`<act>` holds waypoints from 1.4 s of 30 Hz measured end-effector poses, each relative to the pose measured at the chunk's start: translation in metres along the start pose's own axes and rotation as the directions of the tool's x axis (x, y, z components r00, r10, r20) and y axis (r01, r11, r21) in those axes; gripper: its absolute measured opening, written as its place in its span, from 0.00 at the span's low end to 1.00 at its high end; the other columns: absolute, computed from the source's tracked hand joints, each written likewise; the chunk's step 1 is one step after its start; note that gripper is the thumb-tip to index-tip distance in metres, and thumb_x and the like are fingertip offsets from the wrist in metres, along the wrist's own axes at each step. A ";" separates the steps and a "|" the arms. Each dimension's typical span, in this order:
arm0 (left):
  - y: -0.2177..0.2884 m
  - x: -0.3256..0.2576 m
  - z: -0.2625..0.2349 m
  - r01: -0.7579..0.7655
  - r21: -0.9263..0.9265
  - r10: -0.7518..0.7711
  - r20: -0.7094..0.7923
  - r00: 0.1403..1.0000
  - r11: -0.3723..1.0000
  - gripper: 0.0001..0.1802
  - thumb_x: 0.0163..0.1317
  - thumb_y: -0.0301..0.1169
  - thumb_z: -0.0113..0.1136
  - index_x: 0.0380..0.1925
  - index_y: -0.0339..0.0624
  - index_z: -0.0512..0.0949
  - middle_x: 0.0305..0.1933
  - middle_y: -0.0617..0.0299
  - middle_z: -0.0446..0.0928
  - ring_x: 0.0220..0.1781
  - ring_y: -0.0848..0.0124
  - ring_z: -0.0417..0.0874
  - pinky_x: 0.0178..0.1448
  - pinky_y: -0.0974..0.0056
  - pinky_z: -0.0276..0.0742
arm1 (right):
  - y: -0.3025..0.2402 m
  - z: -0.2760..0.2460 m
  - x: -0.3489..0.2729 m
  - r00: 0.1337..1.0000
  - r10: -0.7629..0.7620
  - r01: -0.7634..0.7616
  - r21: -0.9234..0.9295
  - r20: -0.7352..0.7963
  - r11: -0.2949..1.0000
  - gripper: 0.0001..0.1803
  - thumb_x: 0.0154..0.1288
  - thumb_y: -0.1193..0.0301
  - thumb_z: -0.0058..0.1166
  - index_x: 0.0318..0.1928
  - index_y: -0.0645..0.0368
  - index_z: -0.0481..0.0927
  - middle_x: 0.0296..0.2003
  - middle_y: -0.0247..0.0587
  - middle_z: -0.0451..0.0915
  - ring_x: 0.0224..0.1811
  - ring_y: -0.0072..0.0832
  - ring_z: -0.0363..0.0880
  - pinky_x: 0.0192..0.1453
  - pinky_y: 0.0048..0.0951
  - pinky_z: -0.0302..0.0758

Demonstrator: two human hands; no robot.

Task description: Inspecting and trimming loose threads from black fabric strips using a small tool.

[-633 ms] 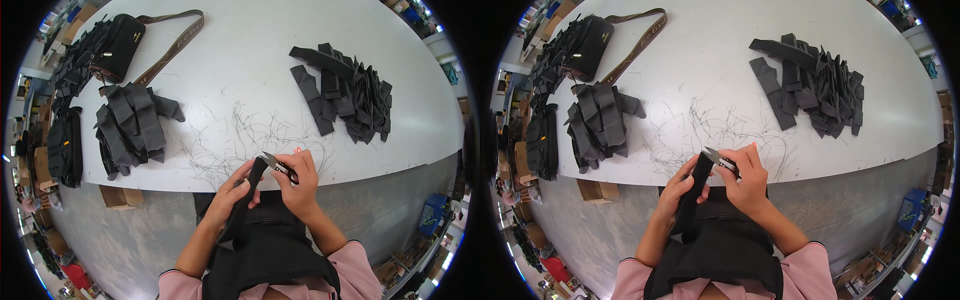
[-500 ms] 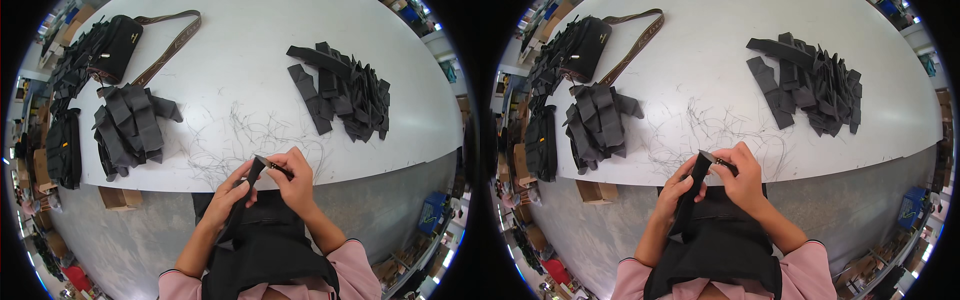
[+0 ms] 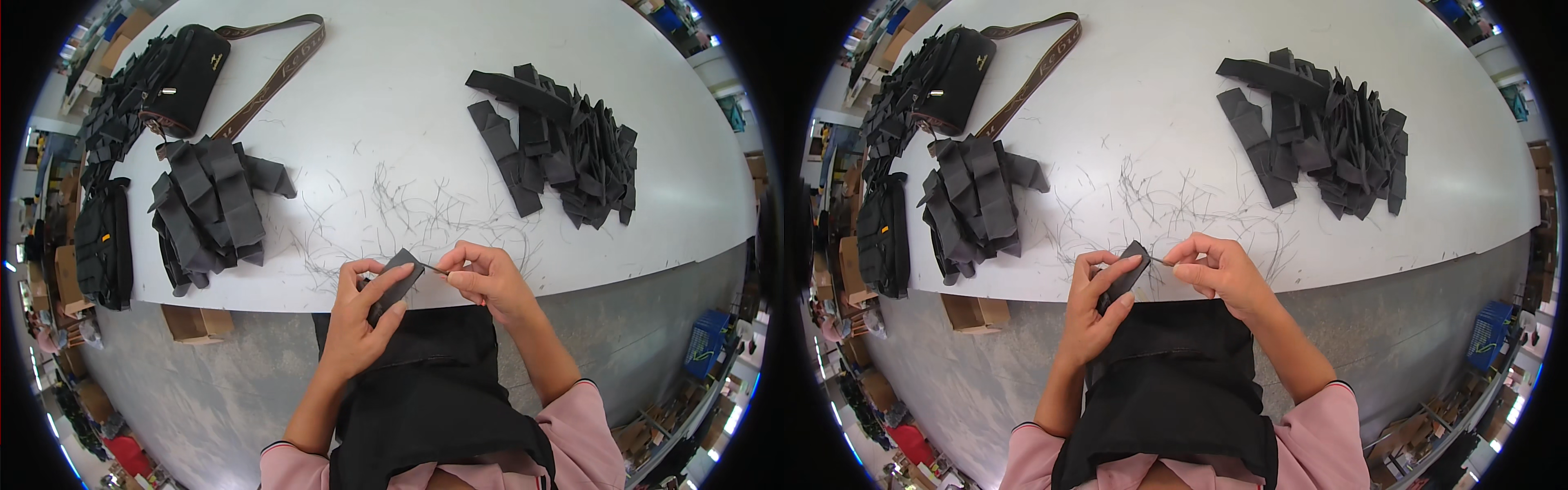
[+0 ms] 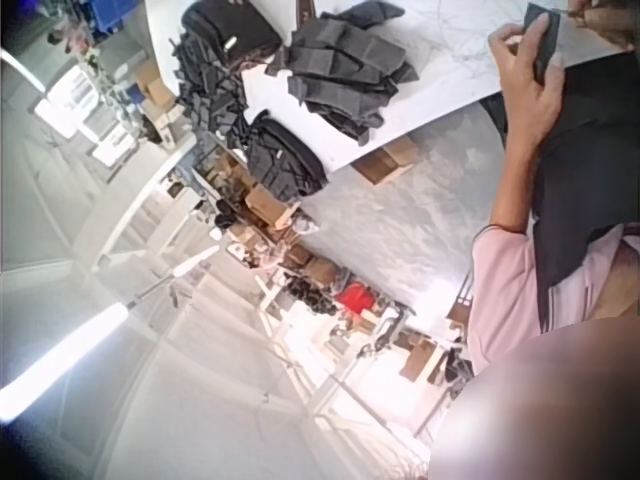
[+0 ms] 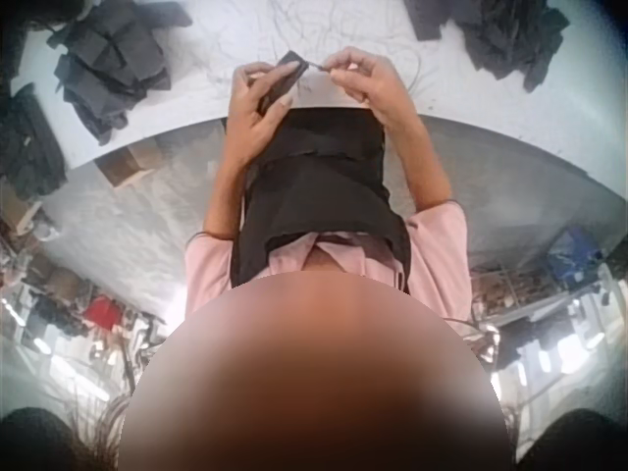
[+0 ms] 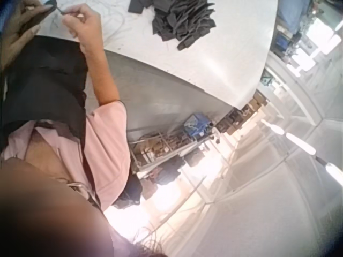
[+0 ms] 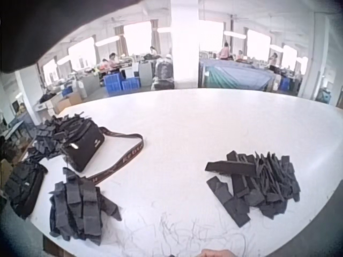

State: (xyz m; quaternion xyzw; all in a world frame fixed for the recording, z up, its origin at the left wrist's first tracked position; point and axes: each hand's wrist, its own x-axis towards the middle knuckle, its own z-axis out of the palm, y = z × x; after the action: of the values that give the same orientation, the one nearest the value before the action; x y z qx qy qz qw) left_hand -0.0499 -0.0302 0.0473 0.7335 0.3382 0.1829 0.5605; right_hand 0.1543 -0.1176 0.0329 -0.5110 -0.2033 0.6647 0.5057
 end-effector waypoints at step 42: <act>-0.002 0.000 0.006 -0.051 0.082 0.054 -0.031 0.998 0.995 0.24 0.54 0.27 0.55 0.54 0.47 0.75 0.47 0.57 0.66 0.42 0.69 0.68 0.43 0.69 0.67 | 0.032 0.022 -0.007 0.994 -0.068 0.094 0.345 -0.087 0.934 0.09 0.59 0.78 0.54 0.41 0.64 0.76 0.28 0.27 0.70 0.20 0.12 0.62 0.25 0.14 0.61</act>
State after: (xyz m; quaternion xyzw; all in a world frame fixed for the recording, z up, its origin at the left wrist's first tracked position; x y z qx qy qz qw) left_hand -0.0464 -0.0341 0.0436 0.7610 0.3353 0.1959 0.5197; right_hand 0.1196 -0.1314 0.0193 -0.4288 -0.0844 0.6495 0.6222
